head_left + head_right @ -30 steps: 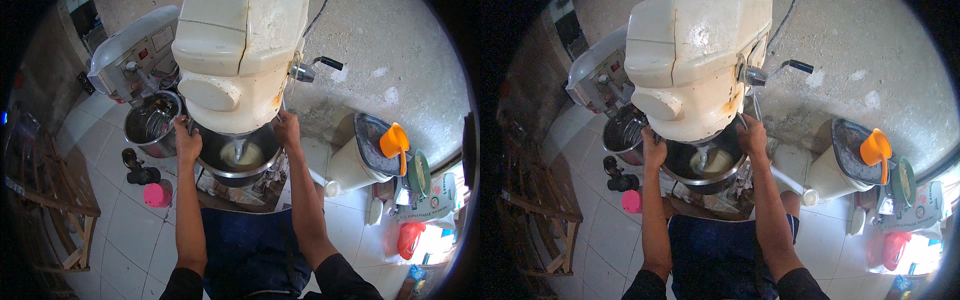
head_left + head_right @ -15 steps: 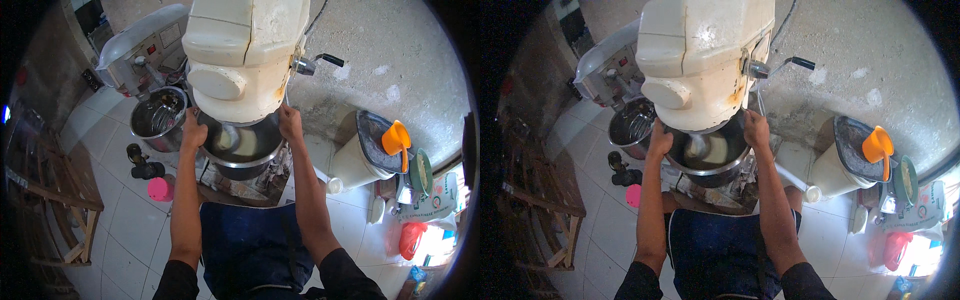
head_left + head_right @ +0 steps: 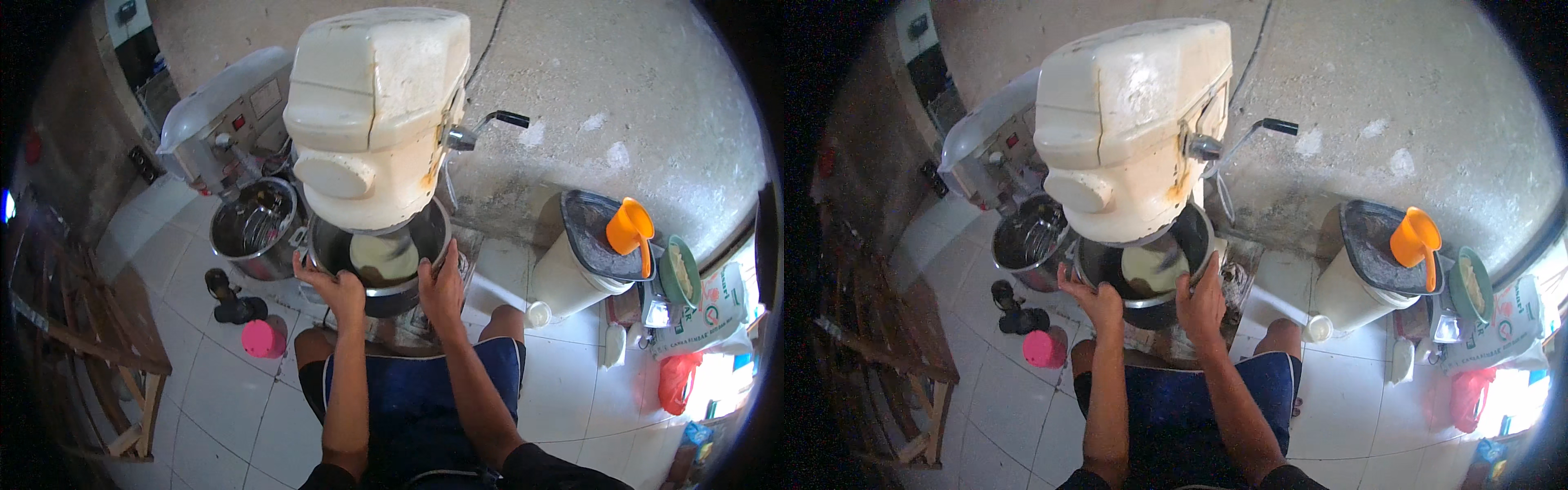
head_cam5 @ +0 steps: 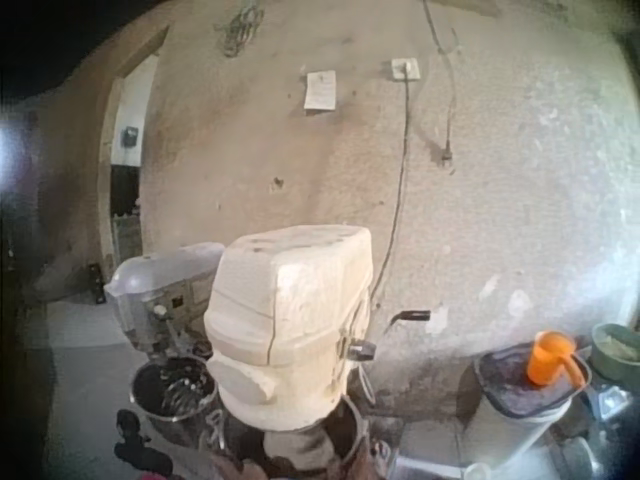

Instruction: The person cuts a large mass of dough on a metal table using a bench scraper, then transfers portions into a stand mixer. The person operates the mixer to knead the dough and briefly checks the consistency by hand.

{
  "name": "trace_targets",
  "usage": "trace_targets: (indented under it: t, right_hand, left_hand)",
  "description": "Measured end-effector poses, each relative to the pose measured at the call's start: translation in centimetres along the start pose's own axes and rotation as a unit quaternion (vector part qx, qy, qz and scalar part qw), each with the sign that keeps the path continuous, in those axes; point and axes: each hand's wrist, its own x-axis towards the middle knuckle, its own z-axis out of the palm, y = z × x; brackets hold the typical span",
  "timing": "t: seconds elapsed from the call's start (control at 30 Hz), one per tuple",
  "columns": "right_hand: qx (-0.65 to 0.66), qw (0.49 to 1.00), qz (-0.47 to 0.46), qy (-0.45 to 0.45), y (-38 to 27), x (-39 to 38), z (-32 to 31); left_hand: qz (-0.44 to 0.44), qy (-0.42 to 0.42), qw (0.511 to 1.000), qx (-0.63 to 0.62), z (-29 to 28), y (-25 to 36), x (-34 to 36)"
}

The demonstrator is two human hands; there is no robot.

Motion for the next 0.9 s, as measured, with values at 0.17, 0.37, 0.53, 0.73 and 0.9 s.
trace_targets:
  t: [0.17, 0.37, 0.53, 0.73, 0.9]
  right_hand:
    - [0.074, 0.994, 0.042, -0.065, 1.4, 11.3, -2.6]
    - [0.364, 0.927, -0.021, -0.086, -5.7, 17.4, -3.8]
    - [0.352, 0.932, -0.029, -0.084, -8.8, 17.3, -3.9]
    - [0.307, 0.946, -0.093, -0.042, -8.4, 16.8, -3.7]
    - [0.271, 0.959, -0.086, -0.006, -9.5, 16.5, -3.8]
  left_hand:
    - [-0.007, -0.136, 0.986, 0.100, -1.4, -1.6, 7.0]
    - [0.024, -0.364, 0.888, 0.280, -1.2, -3.9, 14.2]
    - [-0.007, -0.318, 0.907, 0.276, -1.3, -4.1, 13.2]
    - [-0.014, -0.279, 0.926, 0.255, -1.5, -3.7, 12.4]
    - [0.003, -0.283, 0.913, 0.295, -1.6, -5.0, 12.5]
